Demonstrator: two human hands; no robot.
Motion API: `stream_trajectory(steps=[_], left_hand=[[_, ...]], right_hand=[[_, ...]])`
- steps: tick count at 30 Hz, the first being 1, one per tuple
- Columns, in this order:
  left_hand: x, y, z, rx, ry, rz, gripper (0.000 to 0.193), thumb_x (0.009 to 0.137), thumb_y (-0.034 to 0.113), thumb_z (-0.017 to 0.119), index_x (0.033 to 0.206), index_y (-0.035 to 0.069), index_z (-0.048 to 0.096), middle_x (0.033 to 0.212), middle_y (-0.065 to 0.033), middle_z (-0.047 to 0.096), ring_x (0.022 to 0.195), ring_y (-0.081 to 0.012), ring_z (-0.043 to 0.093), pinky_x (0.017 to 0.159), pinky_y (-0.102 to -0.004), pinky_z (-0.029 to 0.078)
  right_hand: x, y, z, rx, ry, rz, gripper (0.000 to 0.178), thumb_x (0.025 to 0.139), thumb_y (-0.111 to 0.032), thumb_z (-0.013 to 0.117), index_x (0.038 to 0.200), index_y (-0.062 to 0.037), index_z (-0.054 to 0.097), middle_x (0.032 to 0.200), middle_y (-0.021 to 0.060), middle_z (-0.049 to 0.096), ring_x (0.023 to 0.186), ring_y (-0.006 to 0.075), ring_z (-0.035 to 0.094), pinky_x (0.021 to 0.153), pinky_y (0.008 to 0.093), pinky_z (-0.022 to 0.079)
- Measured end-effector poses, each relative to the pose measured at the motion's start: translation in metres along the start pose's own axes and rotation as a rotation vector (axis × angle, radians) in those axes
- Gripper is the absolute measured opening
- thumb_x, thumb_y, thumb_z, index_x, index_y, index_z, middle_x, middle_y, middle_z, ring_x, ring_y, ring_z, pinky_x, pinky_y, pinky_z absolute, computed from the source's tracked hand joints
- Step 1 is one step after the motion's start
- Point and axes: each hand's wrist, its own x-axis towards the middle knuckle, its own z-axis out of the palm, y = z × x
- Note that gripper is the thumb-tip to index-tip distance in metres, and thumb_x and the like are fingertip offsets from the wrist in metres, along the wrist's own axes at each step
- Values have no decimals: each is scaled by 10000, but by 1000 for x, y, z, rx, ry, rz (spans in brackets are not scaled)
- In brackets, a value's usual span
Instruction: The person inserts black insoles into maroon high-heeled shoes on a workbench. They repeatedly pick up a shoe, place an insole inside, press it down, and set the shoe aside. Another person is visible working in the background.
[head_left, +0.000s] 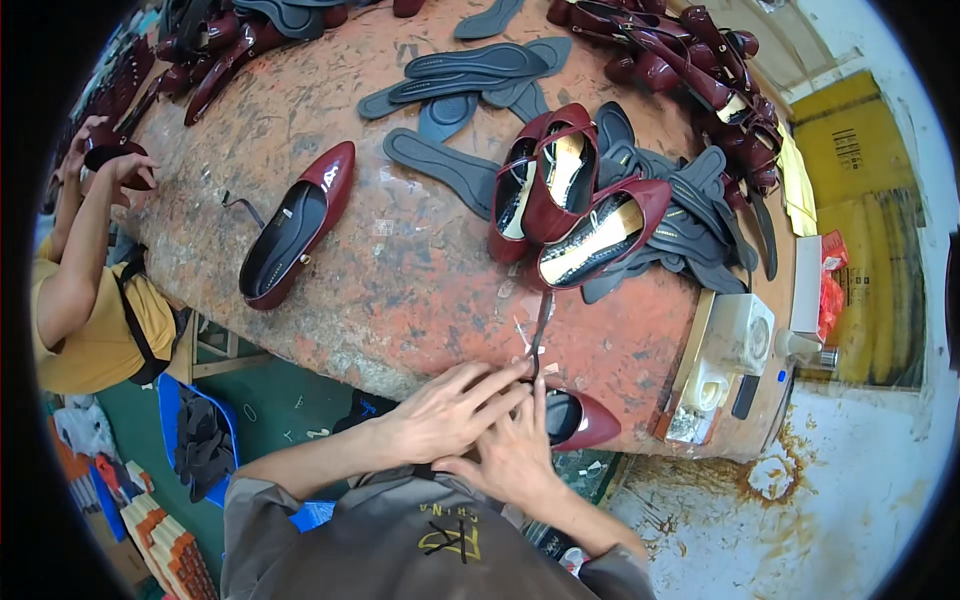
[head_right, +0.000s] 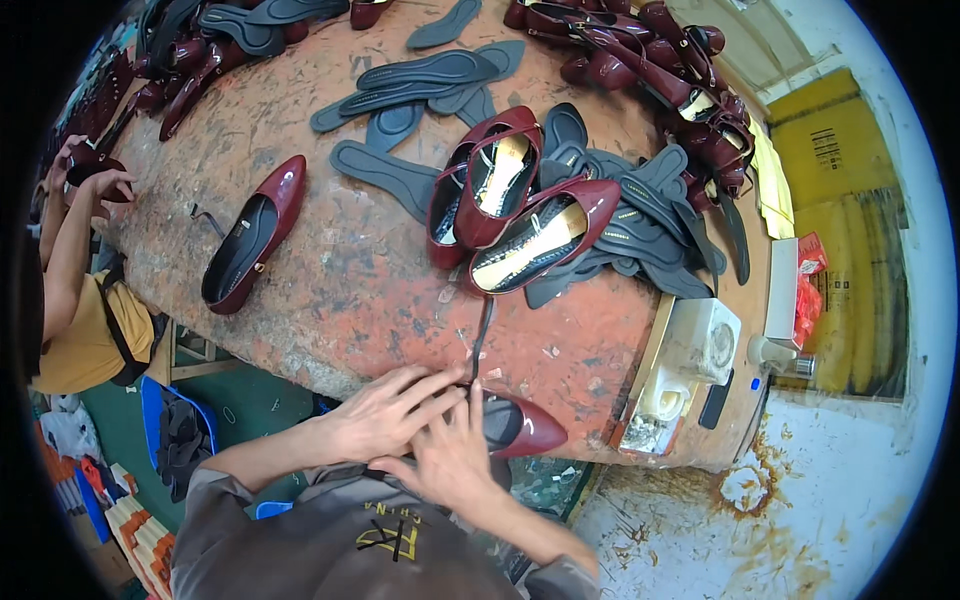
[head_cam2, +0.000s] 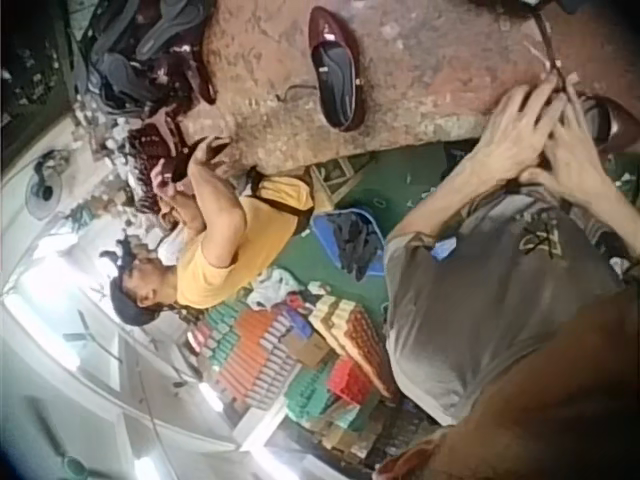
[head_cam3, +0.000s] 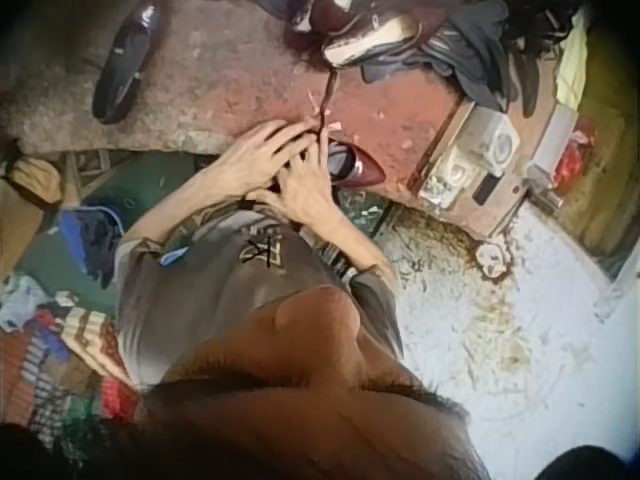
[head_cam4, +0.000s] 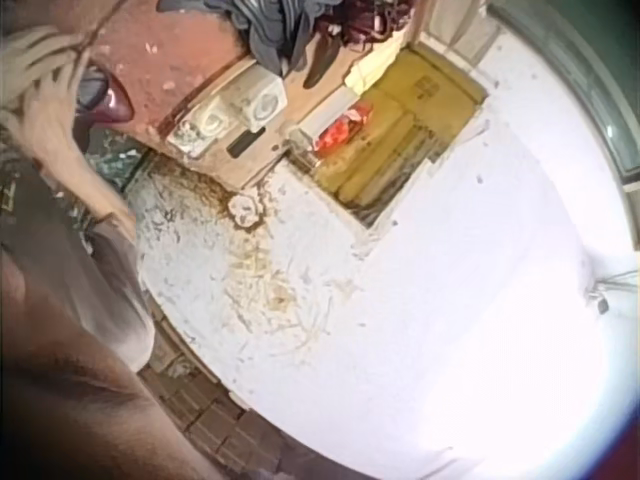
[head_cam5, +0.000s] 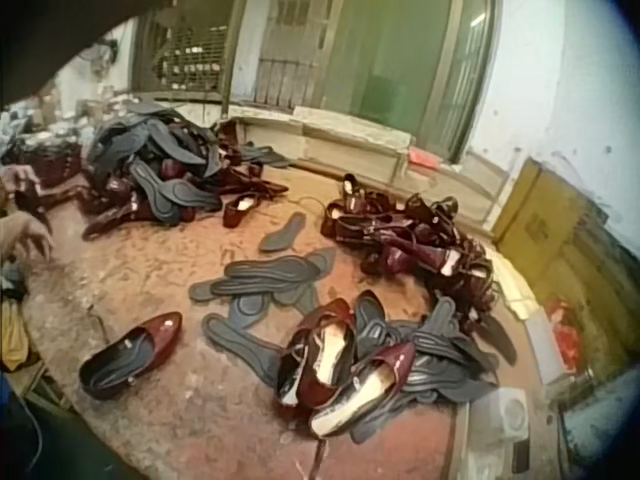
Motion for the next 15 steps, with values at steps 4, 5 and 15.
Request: stream_trajectory(steps=[4,5,15], left_hand=[[-4,-7,-12,-42,-77,43,710,679,171,860,1365,92,695,1603,-181,536,1282,-381,660,1024,-514,572],[-9,-7,-30,16,-35,25,679,679,182,879,1330,81,712,1598,-184,544,1273,-386,663,1009,-507,577],[-71,-92,-157,731,799,-455,390,868,99,878,1250,49,813,1504,-202,643,1288,-364,681,1075,-488,555]], right_hand=[[-27,41,-38,96,-25,-159,576,897,-475,825,1289,-57,775,1416,221,663,1443,388,533,1250,651,316],[-32,51,-50,202,-19,-175,485,906,-374,850,1255,-44,789,1338,210,720,1375,383,605,1222,601,402],[240,17,-33,69,688,-94,529,1003,-192,689,1436,89,573,1625,331,454,1504,453,464,1226,527,402]])
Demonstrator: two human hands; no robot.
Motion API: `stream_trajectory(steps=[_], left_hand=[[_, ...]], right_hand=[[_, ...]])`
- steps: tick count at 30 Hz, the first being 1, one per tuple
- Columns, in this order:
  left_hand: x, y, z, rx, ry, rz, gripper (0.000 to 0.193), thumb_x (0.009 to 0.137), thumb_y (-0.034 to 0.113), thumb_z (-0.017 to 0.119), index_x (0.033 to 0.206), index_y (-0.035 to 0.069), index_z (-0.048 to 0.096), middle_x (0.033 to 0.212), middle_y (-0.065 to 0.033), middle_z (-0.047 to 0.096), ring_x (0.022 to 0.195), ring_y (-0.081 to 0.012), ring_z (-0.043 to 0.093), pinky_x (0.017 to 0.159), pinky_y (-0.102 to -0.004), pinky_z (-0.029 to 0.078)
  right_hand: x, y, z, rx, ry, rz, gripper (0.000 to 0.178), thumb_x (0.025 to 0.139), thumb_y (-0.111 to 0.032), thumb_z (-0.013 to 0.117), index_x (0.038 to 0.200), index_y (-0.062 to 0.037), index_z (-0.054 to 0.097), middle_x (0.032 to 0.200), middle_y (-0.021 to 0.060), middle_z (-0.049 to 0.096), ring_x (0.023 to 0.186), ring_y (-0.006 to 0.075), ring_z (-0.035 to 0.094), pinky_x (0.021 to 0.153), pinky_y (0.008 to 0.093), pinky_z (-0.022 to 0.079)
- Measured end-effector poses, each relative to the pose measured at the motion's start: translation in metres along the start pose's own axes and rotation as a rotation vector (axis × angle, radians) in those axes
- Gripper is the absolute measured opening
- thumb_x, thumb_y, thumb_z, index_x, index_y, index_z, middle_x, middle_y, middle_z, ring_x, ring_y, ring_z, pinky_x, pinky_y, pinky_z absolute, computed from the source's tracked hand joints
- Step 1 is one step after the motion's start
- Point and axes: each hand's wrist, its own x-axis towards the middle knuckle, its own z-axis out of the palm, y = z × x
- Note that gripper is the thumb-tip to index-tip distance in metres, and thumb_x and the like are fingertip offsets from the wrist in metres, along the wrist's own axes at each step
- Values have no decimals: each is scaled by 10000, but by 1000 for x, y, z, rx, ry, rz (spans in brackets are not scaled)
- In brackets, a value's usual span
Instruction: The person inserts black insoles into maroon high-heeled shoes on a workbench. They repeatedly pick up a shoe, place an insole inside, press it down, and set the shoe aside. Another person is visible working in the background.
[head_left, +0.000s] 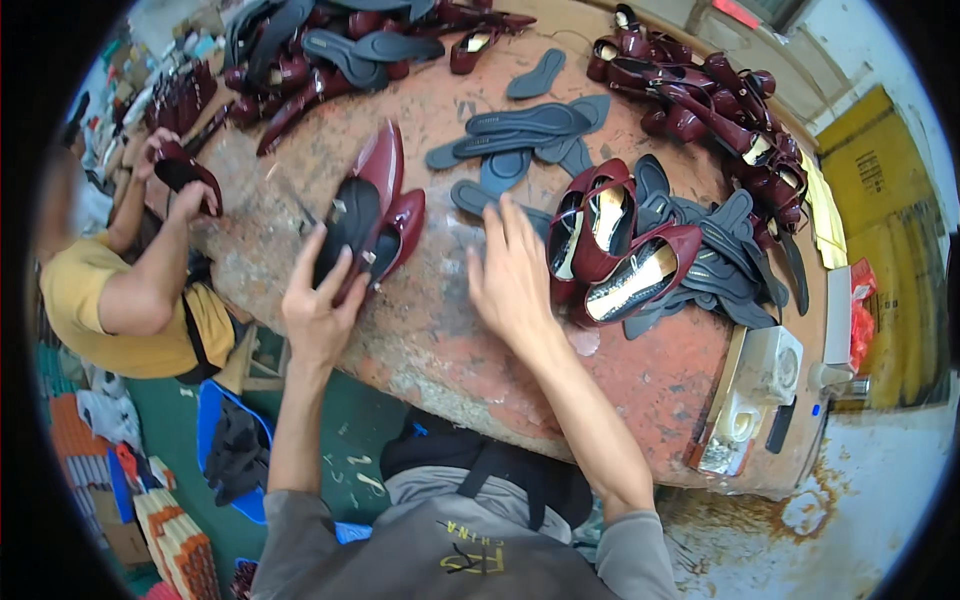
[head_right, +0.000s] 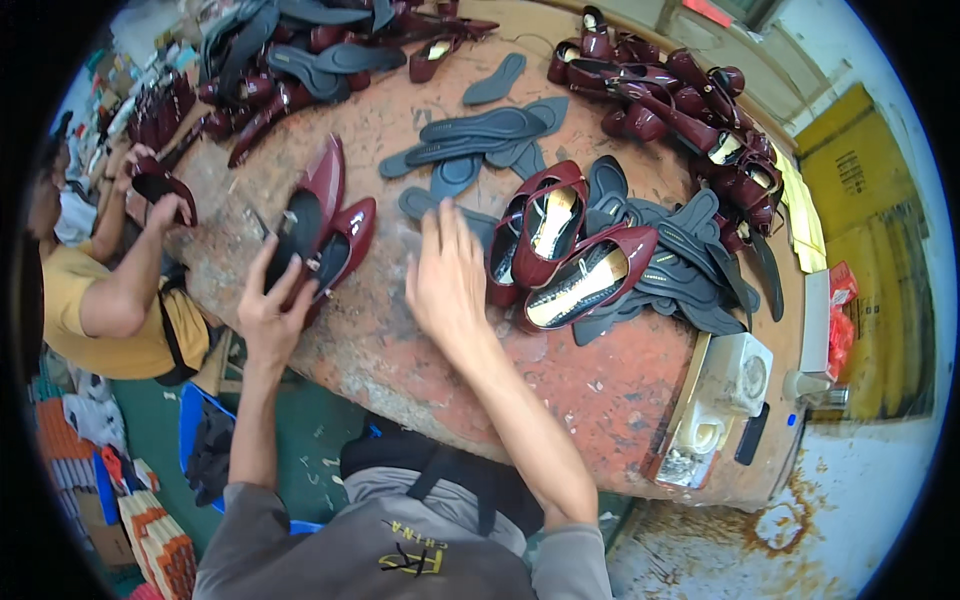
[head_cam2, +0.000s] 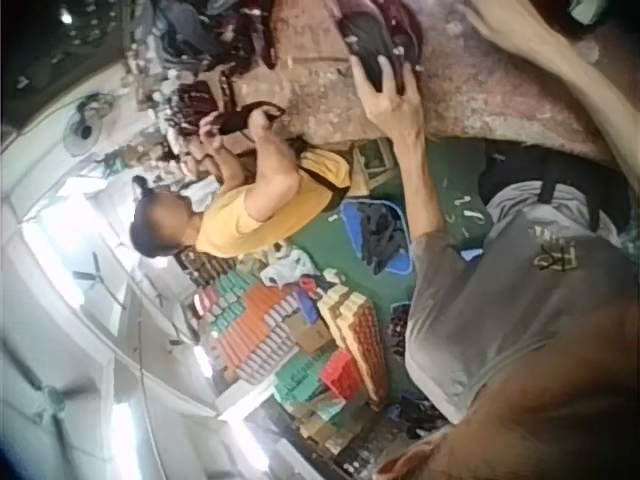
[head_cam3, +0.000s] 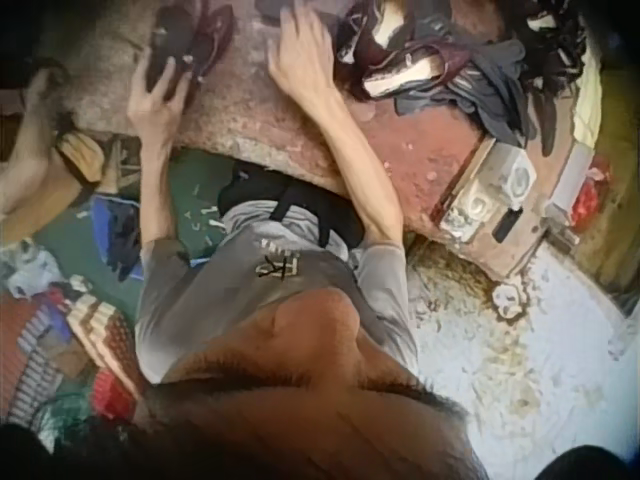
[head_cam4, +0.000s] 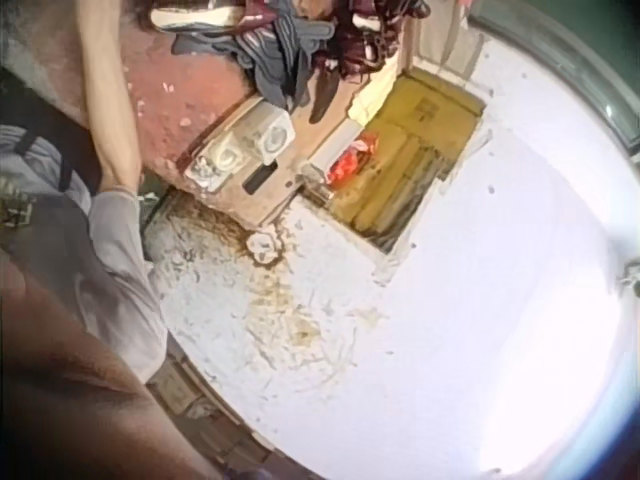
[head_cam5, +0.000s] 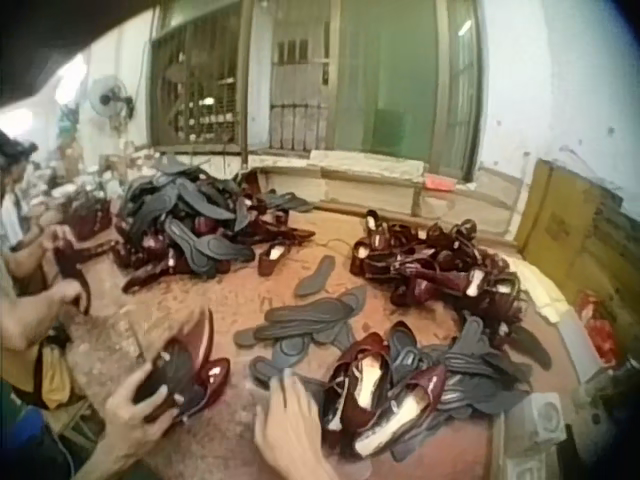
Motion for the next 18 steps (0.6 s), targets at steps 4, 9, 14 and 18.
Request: stream_trajectory(steps=[4,9,14,18], left_hand=[[-28,-14,8,61,-182,-90,347,925,239,839,1192,17,822,1372,-195,712,1265,-442,599,1134,-532,465],[-18,25,-3,41,-108,-61,527,960,158,785,1445,6,644,1626,-261,482,1464,-482,467,1213,-574,388],[19,113,-3,-555,-17,-38,451,970,106,728,1405,5,659,1488,-269,614,1362,-433,610,1152,-476,493],[49,190,82,-447,-215,32,498,909,214,833,1347,46,664,1308,-246,712,1242,-397,692,1179,-566,441]], right_hand=[[40,21,60,-277,-155,151,408,954,-161,691,1273,90,656,1288,249,712,1242,412,671,1125,530,478],[-46,-17,18,273,-182,-345,307,858,-63,667,1153,9,707,1104,218,734,1099,369,713,980,471,561],[-173,-49,-84,681,46,-116,249,841,32,699,1090,23,696,1085,209,723,964,367,692,854,433,559],[-218,-58,-126,723,426,570,227,1087,-193,634,1221,-35,540,1057,72,593,930,189,581,817,361,498]])
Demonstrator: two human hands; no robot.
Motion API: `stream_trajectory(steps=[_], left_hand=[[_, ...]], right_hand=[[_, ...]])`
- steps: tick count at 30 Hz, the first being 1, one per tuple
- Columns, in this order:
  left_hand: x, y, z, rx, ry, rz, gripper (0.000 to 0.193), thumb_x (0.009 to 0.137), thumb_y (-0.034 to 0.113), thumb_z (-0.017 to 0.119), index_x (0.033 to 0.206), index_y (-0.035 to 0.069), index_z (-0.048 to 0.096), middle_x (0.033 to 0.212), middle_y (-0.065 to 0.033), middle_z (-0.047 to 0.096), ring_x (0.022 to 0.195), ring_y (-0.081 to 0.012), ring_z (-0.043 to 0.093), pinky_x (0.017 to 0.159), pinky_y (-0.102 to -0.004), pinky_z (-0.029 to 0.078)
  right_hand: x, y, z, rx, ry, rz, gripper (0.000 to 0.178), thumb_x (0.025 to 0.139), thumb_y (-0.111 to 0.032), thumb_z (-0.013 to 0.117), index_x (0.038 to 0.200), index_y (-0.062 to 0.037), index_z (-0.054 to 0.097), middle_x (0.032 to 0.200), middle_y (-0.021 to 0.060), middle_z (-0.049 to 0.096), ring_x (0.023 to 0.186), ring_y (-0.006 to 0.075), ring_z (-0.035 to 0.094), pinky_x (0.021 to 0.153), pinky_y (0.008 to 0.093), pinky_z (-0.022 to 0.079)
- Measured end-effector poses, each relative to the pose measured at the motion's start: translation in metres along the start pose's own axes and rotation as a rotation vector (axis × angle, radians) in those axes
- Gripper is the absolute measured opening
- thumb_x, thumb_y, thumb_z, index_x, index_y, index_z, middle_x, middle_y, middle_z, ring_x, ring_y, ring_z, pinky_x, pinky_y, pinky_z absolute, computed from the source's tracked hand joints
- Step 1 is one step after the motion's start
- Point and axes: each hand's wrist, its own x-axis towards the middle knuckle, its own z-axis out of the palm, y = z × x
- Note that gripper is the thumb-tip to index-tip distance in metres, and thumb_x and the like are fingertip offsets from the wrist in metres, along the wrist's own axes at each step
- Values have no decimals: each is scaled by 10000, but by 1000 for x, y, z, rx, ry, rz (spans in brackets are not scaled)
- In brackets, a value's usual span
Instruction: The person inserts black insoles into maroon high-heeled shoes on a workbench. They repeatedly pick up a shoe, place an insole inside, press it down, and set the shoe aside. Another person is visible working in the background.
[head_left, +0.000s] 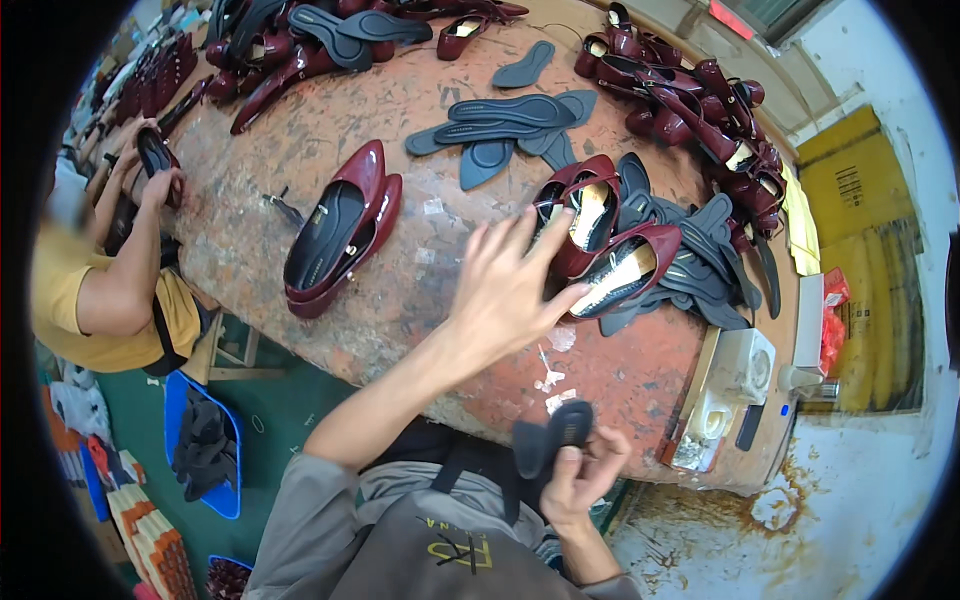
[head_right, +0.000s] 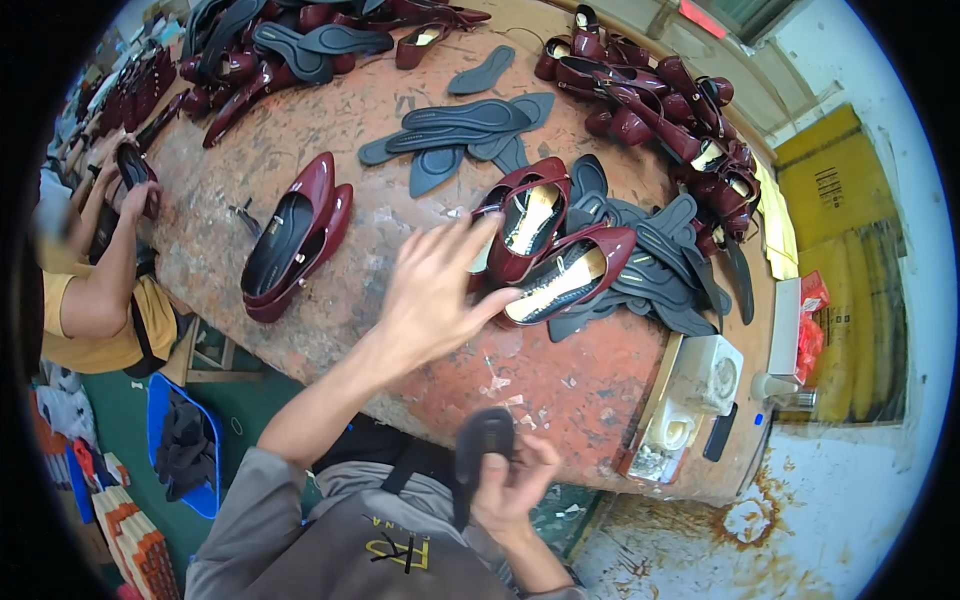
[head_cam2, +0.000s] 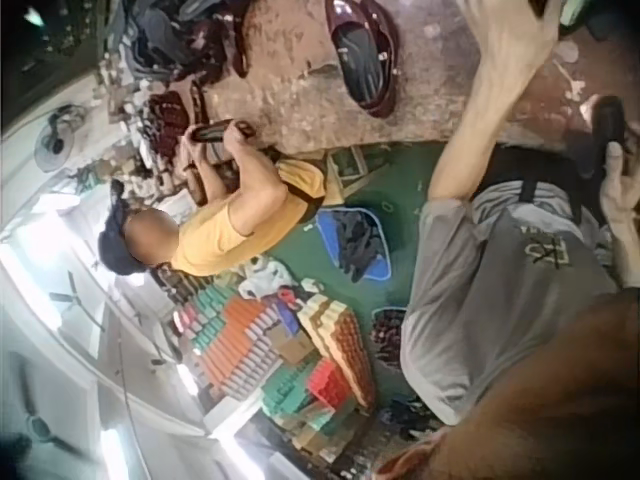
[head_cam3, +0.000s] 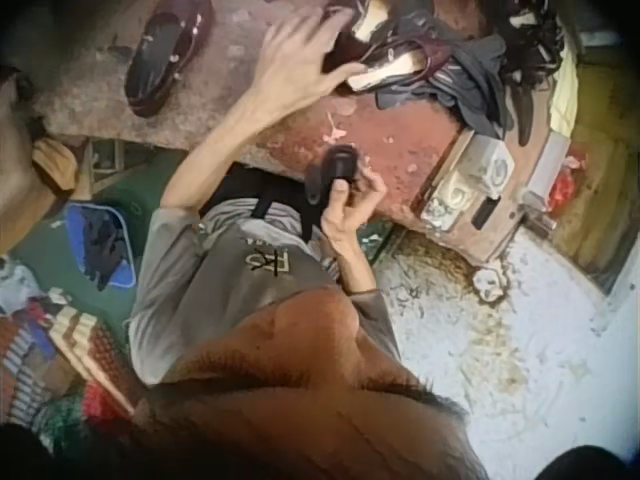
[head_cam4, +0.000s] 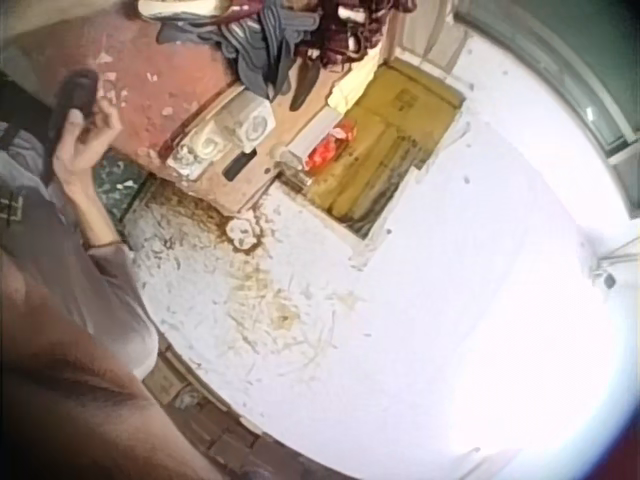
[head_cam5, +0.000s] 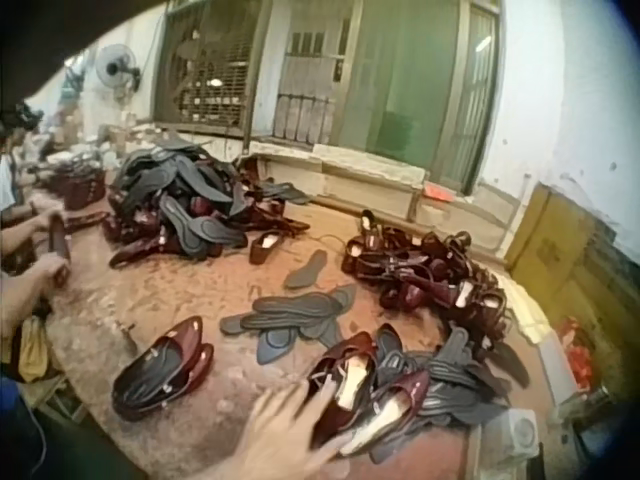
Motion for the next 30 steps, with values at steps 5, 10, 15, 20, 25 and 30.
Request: stream_trajectory(steps=[5,10,15,20,25,30], left_hand=[[14,14,18,-42,-101,119,366,857,210,866,1125,54,671,1144,-195,767,1140,-372,732,1096,-589,512],[-55,21,-58,-302,-345,45,254,821,29,815,1038,47,683,1383,-212,710,1254,-405,701,1070,-509,568],[-105,-15,-69,-352,-802,181,414,764,-35,798,1159,25,691,1575,-263,561,1397,-439,607,1146,-498,528],[-150,28,-64,-208,-509,-238,795,874,116,822,1567,-41,464,1621,-311,438,1444,-504,501,1192,-555,449],[-174,40,-49,-35,-439,-231,751,939,98,775,1561,-142,428,1554,-365,510,1389,-541,556,1163,-548,482],[-170,45,-51,-26,-477,-233,720,953,54,741,1564,-143,415,1571,-421,456,1397,-559,552,1150,-548,499]], right_hand=[[12,1,-91,-188,160,-159,500,975,-386,825,1092,-114,422,1052,21,438,908,112,464,776,280,423],[23,-40,-109,-232,201,-193,667,808,-389,956,1092,-111,420,1053,34,449,784,139,466,663,307,403],[32,-78,-99,-588,-361,-79,411,675,-133,964,998,-16,738,1113,183,744,916,322,702,825,400,561],[51,-39,-68,-793,-609,-266,346,735,-74,919,1052,-36,785,1233,92,743,1014,281,684,874,422,484],[58,-28,-29,-854,-663,-332,286,756,-96,903,1020,-35,810,1220,78,756,1041,284,680,916,432,493],[64,-2,-13,-735,-747,-313,241,814,-83,840,1041,-12,802,1240,98,736,1069,273,664,924,429,490]])
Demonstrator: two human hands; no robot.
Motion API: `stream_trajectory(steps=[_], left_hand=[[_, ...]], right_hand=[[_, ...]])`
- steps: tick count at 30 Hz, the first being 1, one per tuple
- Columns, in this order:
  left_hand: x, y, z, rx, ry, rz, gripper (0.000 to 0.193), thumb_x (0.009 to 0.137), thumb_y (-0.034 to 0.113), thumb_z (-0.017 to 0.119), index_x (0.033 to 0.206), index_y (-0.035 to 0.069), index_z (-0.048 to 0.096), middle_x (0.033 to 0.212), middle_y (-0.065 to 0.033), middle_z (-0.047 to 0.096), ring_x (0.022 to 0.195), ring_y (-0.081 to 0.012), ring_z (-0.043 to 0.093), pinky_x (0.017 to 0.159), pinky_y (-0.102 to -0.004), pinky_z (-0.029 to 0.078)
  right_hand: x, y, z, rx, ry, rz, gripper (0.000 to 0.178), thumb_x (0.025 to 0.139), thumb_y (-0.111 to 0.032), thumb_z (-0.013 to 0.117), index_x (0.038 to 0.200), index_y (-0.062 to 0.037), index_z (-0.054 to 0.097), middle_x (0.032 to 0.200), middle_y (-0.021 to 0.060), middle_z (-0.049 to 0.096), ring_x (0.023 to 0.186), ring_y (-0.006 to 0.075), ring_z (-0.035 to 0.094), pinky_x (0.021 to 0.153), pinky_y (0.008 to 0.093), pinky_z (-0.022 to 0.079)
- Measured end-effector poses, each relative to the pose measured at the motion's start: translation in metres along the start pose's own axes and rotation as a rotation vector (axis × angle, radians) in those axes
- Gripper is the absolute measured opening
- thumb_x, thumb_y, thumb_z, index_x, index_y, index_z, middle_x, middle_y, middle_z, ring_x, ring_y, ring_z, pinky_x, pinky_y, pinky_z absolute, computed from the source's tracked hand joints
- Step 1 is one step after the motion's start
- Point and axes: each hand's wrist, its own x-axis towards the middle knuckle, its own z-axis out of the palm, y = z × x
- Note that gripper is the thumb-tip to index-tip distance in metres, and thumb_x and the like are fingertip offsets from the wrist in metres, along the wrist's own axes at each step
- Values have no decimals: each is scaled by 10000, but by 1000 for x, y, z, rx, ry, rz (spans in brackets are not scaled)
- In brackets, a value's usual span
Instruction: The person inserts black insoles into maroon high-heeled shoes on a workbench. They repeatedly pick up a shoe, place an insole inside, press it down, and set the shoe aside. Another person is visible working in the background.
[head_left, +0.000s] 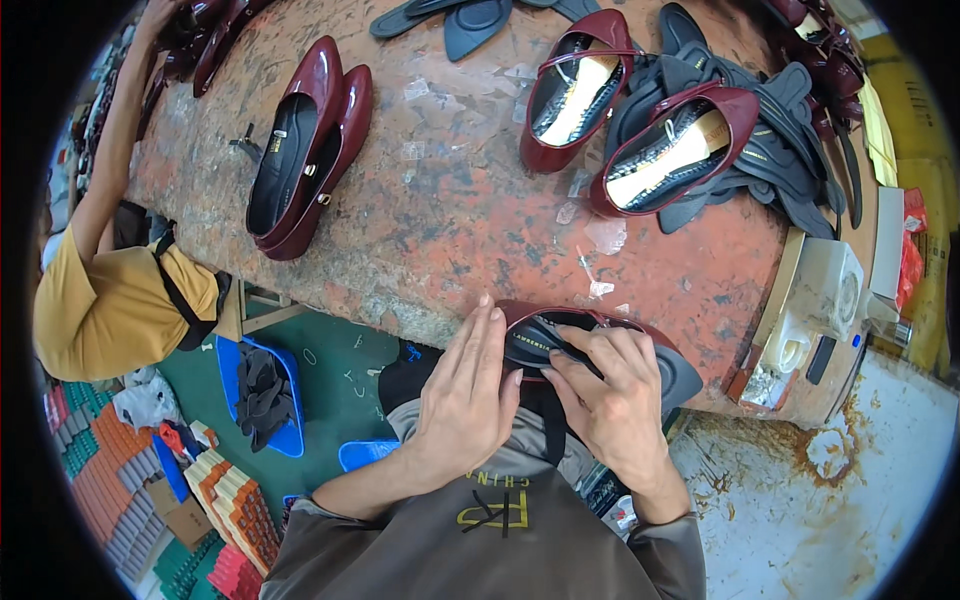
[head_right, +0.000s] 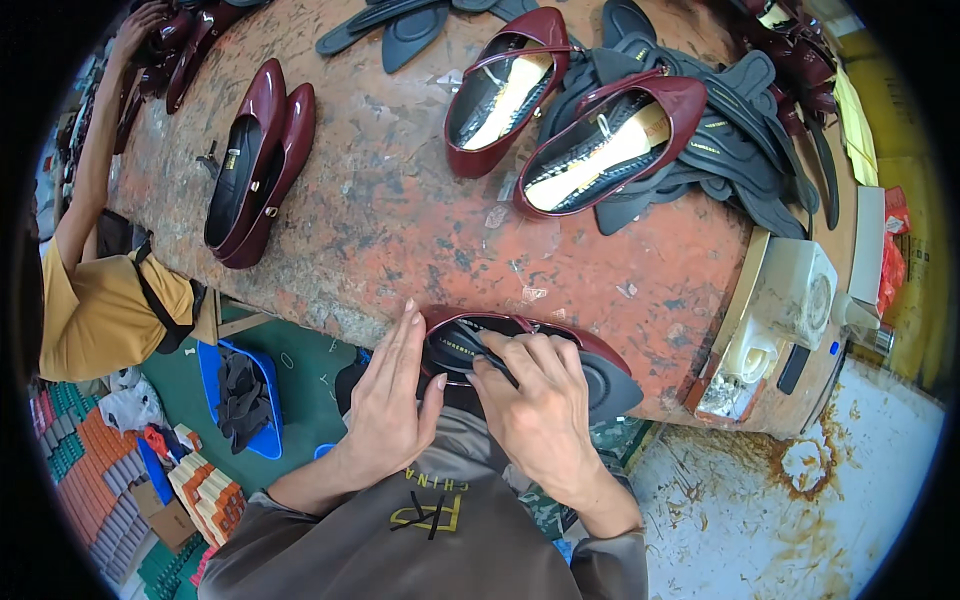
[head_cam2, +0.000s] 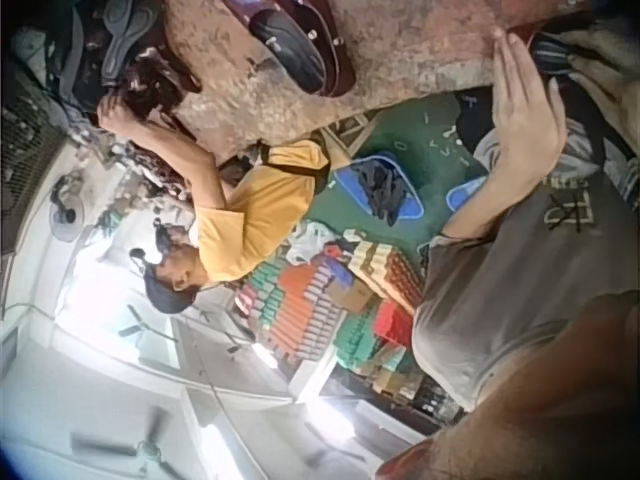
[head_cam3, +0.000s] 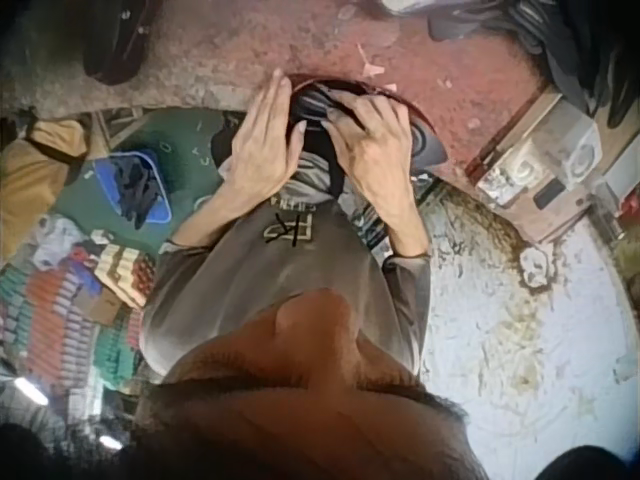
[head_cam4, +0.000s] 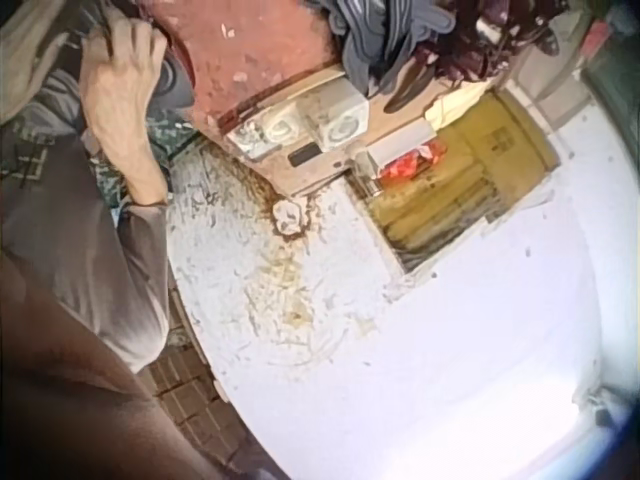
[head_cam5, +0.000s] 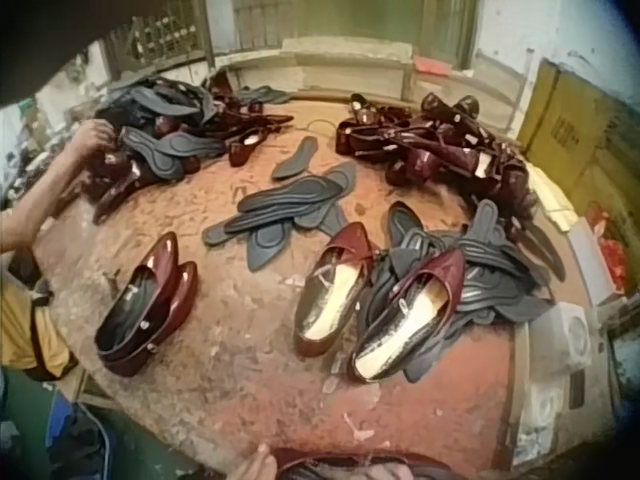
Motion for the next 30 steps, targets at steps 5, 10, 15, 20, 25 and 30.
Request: stream_trajectory(steps=[5,10,15,20,25,30], left_hand=[[2,3,-2,12,-61,-10,588,937,59,740,1443,-157,532,1546,-458,438,1356,-598,555,1102,-574,531],[16,11,-5,208,-133,-1,514,862,74,757,1314,-146,650,1592,-390,425,1353,-522,548,1107,-549,512],[25,16,-2,323,-204,-33,539,783,145,767,1236,-144,718,1582,-341,459,1348,-462,521,1044,-535,481],[22,15,4,391,-157,-8,538,744,156,773,1193,-139,747,1581,-325,464,1352,-445,526,1011,-511,458],[23,14,3,412,-154,30,524,744,135,769,1186,-145,746,1581,-331,459,1358,-442,528,1007,-488,492],[33,7,-14,209,-274,218,421,796,145,764,1134,-107,759,1604,-261,479,1188,-408,608,885,-450,594]], right_hand=[[3,8,9,25,-8,-12,251,810,-82,836,1047,-4,806,1244,103,734,1072,274,665,923,433,489],[3,10,20,-14,-13,5,239,821,-74,822,1045,5,803,1255,111,731,1087,274,662,931,427,487],[0,-2,12,-124,2,185,370,824,-191,875,1133,-21,763,1142,113,706,1055,292,636,911,443,469],[-19,-4,-7,-395,76,642,566,751,-405,957,1096,-69,659,1031,115,636,1024,357,600,896,483,442],[-18,8,11,-404,86,612,532,749,-362,954,1074,-69,652,1027,128,618,1049,361,596,902,485,446],[-5,23,-2,-198,77,507,420,766,-200,919,1039,-53,635,999,155,626,992,380,627,861,500,509]])
